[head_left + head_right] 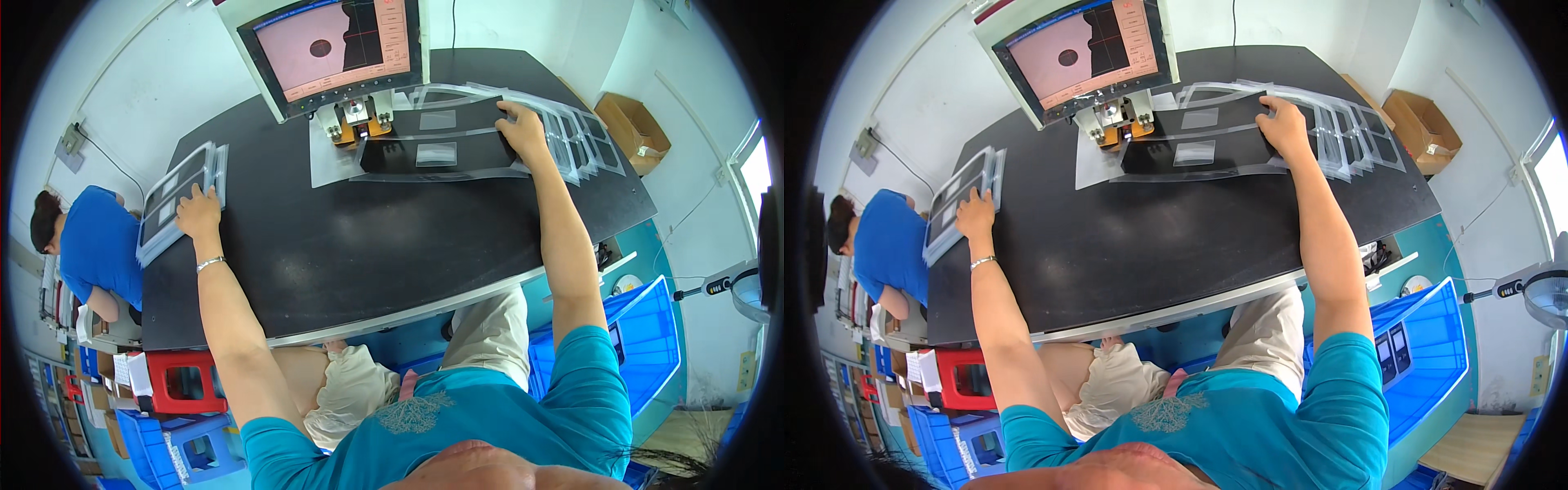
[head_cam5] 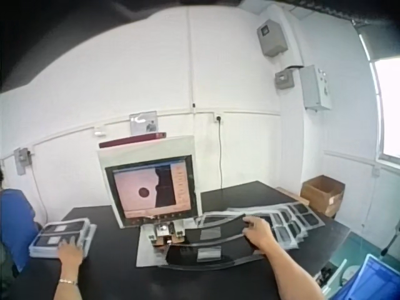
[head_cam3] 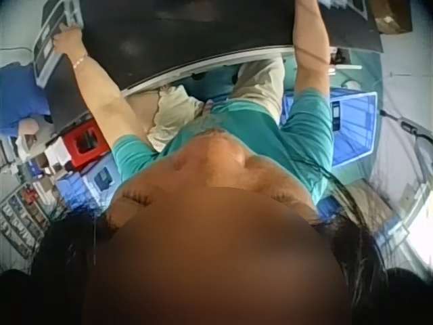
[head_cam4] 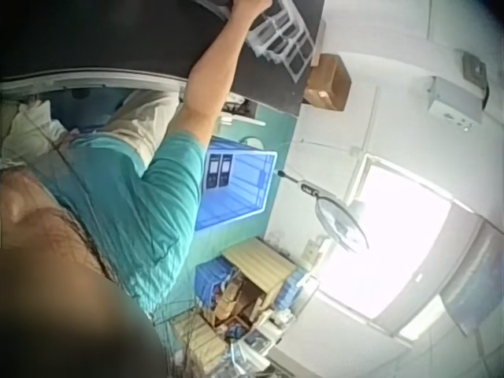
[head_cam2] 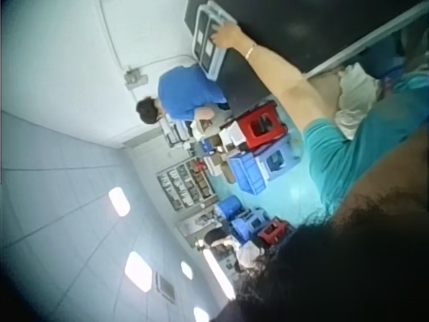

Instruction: Placing electronic film sheets into a machine for inspection or bonding at a manufacturing station.

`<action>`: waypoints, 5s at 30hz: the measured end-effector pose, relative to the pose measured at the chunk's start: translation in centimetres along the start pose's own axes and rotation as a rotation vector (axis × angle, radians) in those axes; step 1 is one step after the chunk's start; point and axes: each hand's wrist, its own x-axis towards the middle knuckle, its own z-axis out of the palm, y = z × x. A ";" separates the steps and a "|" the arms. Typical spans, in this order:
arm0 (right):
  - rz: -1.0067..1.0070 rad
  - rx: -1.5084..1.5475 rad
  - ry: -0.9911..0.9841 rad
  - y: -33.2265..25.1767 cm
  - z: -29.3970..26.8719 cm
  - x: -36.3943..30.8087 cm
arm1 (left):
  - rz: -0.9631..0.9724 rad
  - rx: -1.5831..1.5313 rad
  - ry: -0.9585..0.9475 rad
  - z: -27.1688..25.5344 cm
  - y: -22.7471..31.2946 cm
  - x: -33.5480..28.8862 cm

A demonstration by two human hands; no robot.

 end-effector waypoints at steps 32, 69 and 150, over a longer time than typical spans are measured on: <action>-0.031 -0.087 0.235 1.4 2.6 0.5 | 0.890 -0.345 0.198 -11.4 12.3 -10.8; -0.383 -0.152 -0.089 -1.3 1.7 -1.7 | 1.159 -0.547 0.130 -14.1 16.0 -20.4; 0.325 0.614 -0.758 -8.4 2.9 -5.0 | 1.127 -0.879 0.247 -14.7 16.3 -17.9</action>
